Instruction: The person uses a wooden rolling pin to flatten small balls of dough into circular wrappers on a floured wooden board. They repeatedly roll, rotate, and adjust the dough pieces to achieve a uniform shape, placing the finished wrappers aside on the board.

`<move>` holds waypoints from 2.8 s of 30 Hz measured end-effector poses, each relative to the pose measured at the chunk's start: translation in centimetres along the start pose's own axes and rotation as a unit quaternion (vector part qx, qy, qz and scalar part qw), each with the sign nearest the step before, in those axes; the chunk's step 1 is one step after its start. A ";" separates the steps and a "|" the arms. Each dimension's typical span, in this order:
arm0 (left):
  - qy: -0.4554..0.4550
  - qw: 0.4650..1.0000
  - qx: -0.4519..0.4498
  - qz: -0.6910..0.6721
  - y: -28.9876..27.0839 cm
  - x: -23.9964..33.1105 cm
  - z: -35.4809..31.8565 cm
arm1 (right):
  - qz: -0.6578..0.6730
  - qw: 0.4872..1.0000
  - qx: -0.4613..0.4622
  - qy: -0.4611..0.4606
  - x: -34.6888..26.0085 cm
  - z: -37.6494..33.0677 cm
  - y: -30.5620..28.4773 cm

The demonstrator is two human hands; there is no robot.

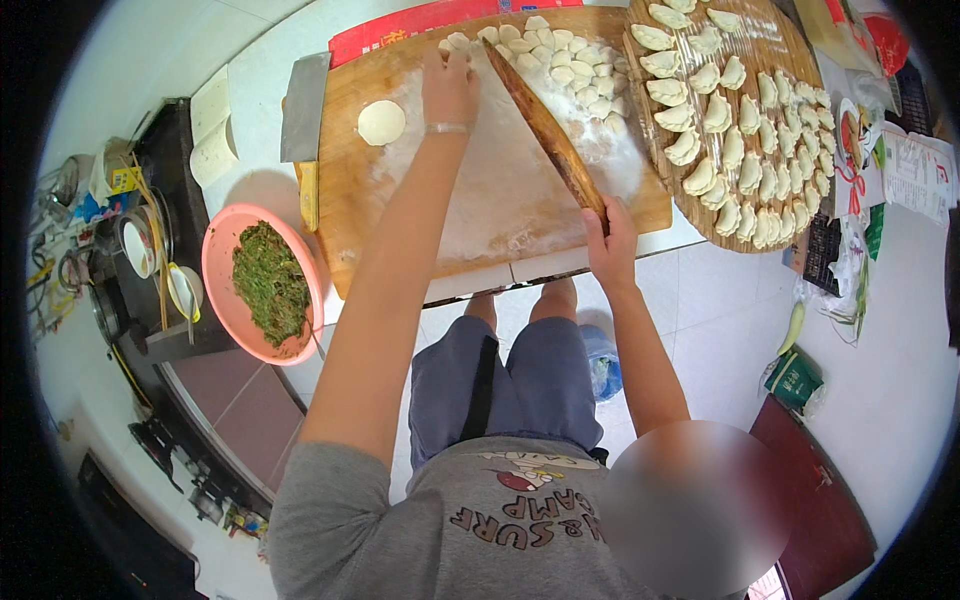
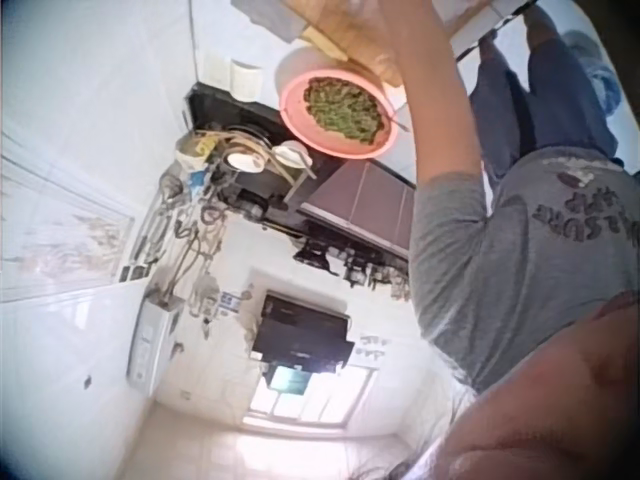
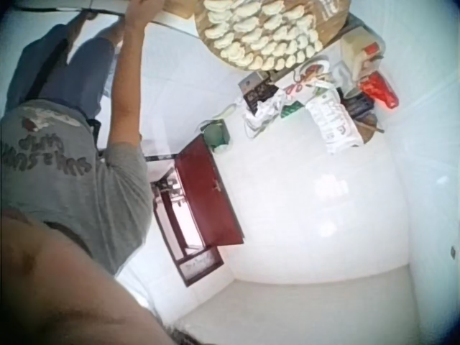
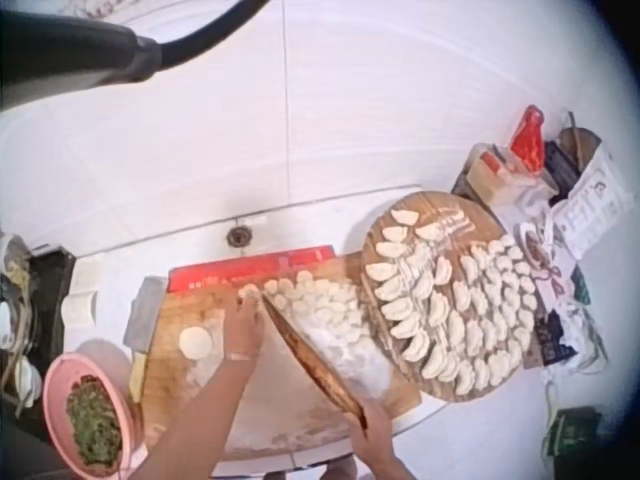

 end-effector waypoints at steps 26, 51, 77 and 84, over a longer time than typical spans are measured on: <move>0.024 0.993 -0.075 0.089 0.1 6.9 -12.6 | -0.004 0.998 0.033 -0.049 0.3 -0.8 -0.2; 0.015 0.987 -0.112 0.116 -6.8 -0.4 -20.0 | -0.366 0.896 -0.157 -0.198 -0.7 3.3 5.2; 0.211 0.958 -0.150 -0.124 -6.2 4.7 -14.8 | -0.044 0.955 -0.294 0.016 -1.5 3.1 3.4; -0.047 0.942 -0.092 -0.320 -5.0 6.6 -16.3 | 0.213 0.900 -0.242 0.293 1.6 1.7 1.2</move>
Point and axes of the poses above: each hand's wrist, its own z-axis towards the middle knuckle, its own y-axis out of the palm, x = y × z, the point moved 3 cm from there along z, towards the middle knuckle, and after that the axes turned 6 degrees about -x, right-handed, at the moved point
